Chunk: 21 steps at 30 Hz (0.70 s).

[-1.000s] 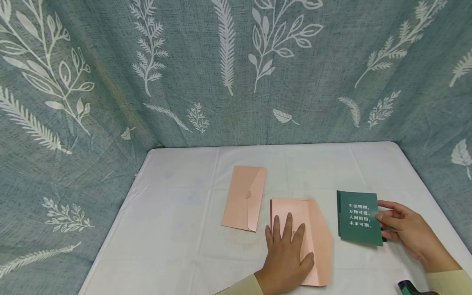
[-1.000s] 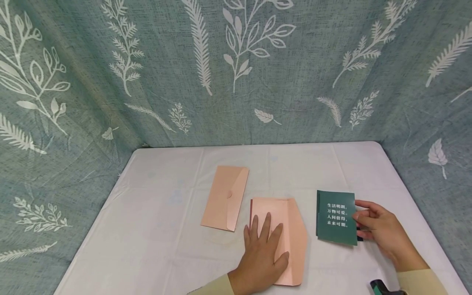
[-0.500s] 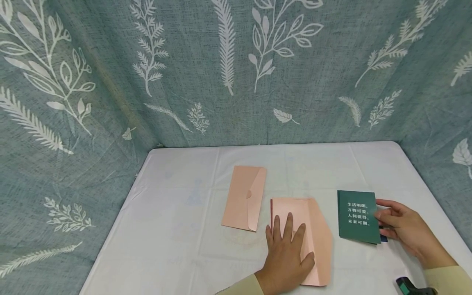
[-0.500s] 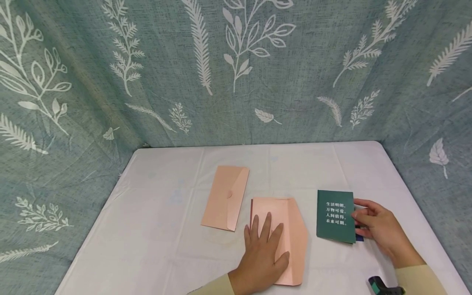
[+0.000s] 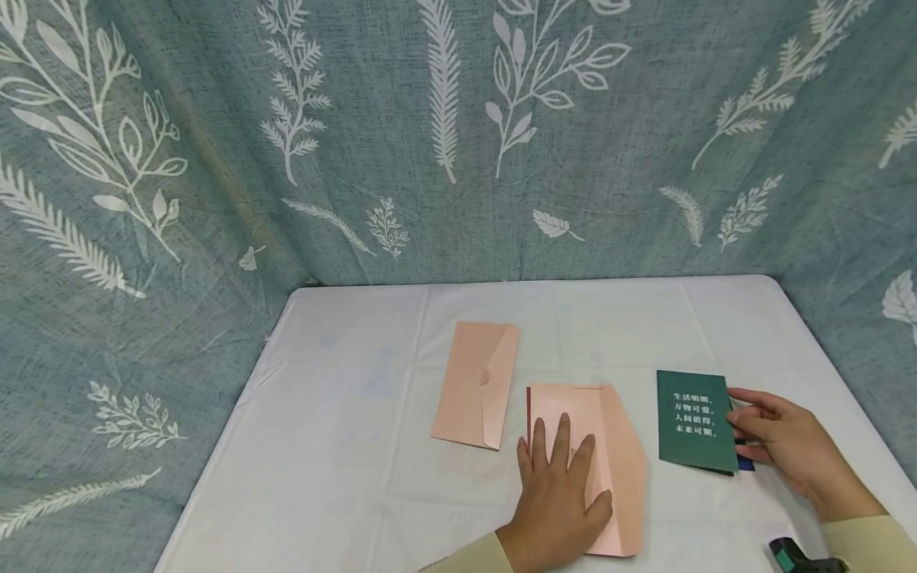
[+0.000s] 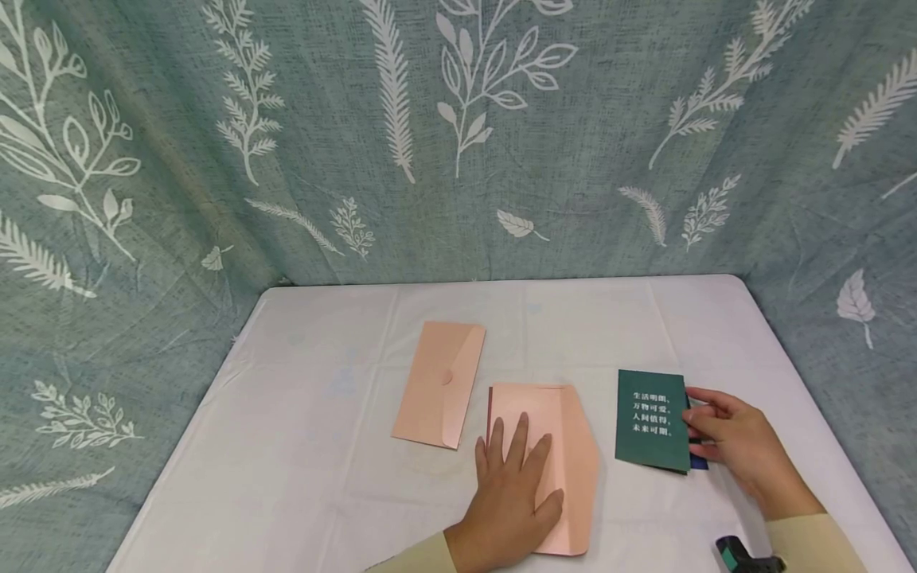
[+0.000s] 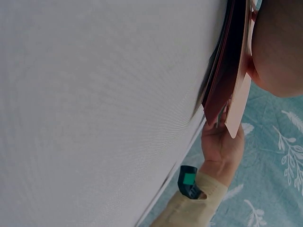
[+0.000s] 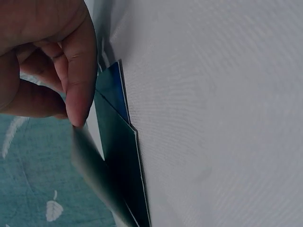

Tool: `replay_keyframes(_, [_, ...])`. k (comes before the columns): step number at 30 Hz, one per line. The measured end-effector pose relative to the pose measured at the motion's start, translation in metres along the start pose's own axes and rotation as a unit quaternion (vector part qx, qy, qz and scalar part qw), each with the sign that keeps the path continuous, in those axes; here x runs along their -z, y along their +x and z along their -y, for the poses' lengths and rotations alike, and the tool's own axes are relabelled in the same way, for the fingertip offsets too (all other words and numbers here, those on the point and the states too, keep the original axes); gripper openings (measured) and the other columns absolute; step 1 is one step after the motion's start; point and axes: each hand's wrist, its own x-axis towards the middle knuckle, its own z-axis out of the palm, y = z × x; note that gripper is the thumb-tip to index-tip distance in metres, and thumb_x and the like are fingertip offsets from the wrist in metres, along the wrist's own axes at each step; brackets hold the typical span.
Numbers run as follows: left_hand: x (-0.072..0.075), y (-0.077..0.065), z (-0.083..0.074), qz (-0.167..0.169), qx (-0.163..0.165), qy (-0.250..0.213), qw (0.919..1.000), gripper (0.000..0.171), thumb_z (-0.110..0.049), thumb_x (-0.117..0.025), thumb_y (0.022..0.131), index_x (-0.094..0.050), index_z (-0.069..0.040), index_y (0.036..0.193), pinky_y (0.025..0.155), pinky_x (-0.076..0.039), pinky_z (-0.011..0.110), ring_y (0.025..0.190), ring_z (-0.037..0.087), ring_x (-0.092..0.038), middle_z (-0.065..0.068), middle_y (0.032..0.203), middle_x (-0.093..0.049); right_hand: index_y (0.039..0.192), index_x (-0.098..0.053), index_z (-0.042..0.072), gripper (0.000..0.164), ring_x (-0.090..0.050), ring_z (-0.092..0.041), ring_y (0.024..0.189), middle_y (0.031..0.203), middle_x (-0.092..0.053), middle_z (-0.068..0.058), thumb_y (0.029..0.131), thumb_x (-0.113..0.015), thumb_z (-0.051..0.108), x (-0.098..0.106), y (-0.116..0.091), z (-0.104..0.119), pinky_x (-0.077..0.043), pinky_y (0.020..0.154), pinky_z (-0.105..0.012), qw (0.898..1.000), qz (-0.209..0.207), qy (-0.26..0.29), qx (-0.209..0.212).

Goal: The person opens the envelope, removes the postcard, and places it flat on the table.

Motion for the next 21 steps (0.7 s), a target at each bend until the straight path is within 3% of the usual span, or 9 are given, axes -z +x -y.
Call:
replay_keyframes(9, [0.0008, 0.0005, -0.0005, 0.006, 0.004, 0.003, 1.0000, 0.064, -0.043, -0.058, 0.106, -0.051, -0.012, 0.162, 0.114, -0.019, 0.079, 0.158, 0.055, -0.015, 0.022, 0.175, -0.025, 0.158, -0.034, -0.016, 0.061, -0.070, -0.010, 0.086, 0.102, -0.066, -0.002, 0.112, -0.062, 0.011, 0.0046, -0.0008, -0.0010, -0.064, 0.075, -0.034, 0.999, -0.015, 0.029, -0.011])
replay_keyframes(21, [0.0003, 0.0013, -0.0005, 0.006, 0.006, 0.006, 0.9999, 0.065, -0.044, -0.058, 0.106, -0.051, -0.013, 0.162, 0.114, -0.020, 0.079, 0.158, 0.055, -0.016, 0.022, 0.175, -0.024, 0.156, -0.039, -0.017, 0.057, -0.070, -0.010, 0.086, 0.103, -0.066, -0.002, 0.114, -0.060, 0.016, 0.0013, -0.0026, -0.0044, -0.063, 0.076, -0.031, 0.999, -0.039, 0.000, 0.005])
